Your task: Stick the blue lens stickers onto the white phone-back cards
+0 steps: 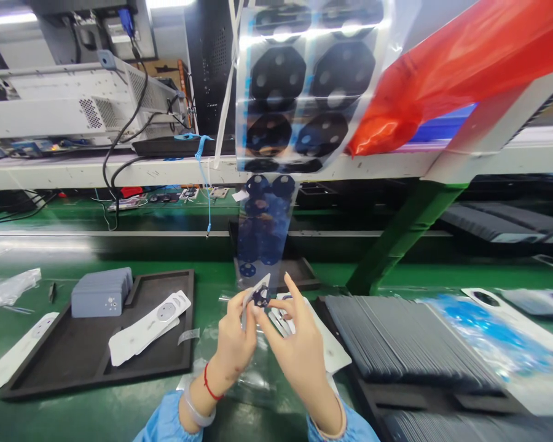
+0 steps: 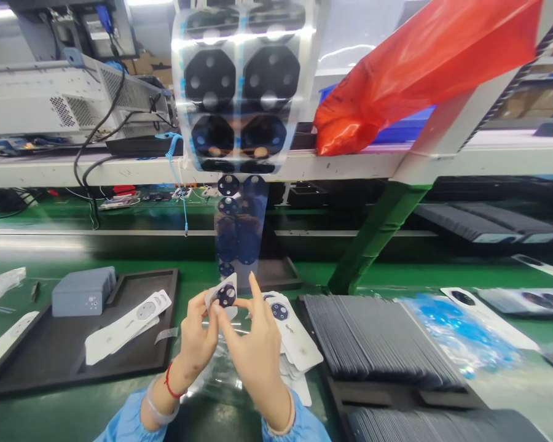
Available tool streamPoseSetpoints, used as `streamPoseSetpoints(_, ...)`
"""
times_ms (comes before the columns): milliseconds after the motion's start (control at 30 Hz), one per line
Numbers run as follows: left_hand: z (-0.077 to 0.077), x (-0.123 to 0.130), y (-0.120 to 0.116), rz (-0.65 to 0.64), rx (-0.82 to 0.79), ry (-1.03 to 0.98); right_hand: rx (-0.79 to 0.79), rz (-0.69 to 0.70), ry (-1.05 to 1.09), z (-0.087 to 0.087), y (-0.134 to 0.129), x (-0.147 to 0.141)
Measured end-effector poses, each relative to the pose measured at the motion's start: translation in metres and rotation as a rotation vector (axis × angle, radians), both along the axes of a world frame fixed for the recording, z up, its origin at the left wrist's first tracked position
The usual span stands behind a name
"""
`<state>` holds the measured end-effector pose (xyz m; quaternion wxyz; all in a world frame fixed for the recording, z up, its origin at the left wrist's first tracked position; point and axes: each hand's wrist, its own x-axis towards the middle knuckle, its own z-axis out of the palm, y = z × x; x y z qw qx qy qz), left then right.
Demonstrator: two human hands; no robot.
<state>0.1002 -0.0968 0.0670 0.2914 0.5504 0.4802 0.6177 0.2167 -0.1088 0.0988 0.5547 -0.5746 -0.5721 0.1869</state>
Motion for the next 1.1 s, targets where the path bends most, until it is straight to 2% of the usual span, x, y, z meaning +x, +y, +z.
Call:
streamPoseSetpoints(100, -0.005, 0.003, 0.001, -0.035, -0.01, -0.009, 0.116, -0.105, -0.248, -0.005, -0.006, -0.005)
streamPoseSetpoints(167, -0.004, 0.004, 0.0, 0.009, -0.004, -0.021, 0.154, -0.145, -0.375, -0.008, -0.006, -0.004)
streamPoseSetpoints(233, 0.002, 0.003, 0.0, 0.088, -0.008, -0.049, 0.148, -0.128, -0.425, -0.011, -0.005, 0.0)
streamPoseSetpoints(300, 0.011, 0.001, 0.0, 0.106, -0.039, -0.131, 0.101, -0.043, -0.375, -0.011, -0.002, 0.006)
streamPoseSetpoints(333, 0.015, 0.0, 0.0, 0.07, -0.068, -0.192, 0.072, 0.017, -0.323, -0.01, -0.001, 0.008)
streamPoseSetpoints(433, 0.027, -0.002, 0.0, -0.136, -0.162, -0.371, -0.03, 0.169, -0.124, -0.003, 0.003, 0.011)
streamPoseSetpoints(500, 0.031, -0.004, 0.0, -0.228, -0.199, -0.429, -0.108, 0.253, 0.003, 0.002, 0.007, 0.01)
streamPoseSetpoints(633, 0.035, -0.004, 0.0, -0.241, -0.223, -0.449, -0.231, 0.393, 0.13, 0.007, 0.014, 0.012)
streamPoseSetpoints(800, 0.039, -0.004, -0.001, -0.298, -0.269, -0.426, -0.203, 0.412, 0.228, 0.003, 0.019, 0.015)
streamPoseSetpoints(900, 0.037, -0.004, -0.002, -0.323, -0.294, -0.397, -0.182, 0.358, 0.238, -0.002, 0.023, 0.015)
streamPoseSetpoints(967, 0.033, -0.003, -0.004, -0.344, -0.301, -0.326, -0.161, 0.322, 0.225, -0.004, 0.027, 0.014)
streamPoseSetpoints(1100, 0.029, -0.005, -0.006, -0.334, -0.292, -0.146, -0.213, 0.369, 0.246, -0.008, 0.032, 0.012)
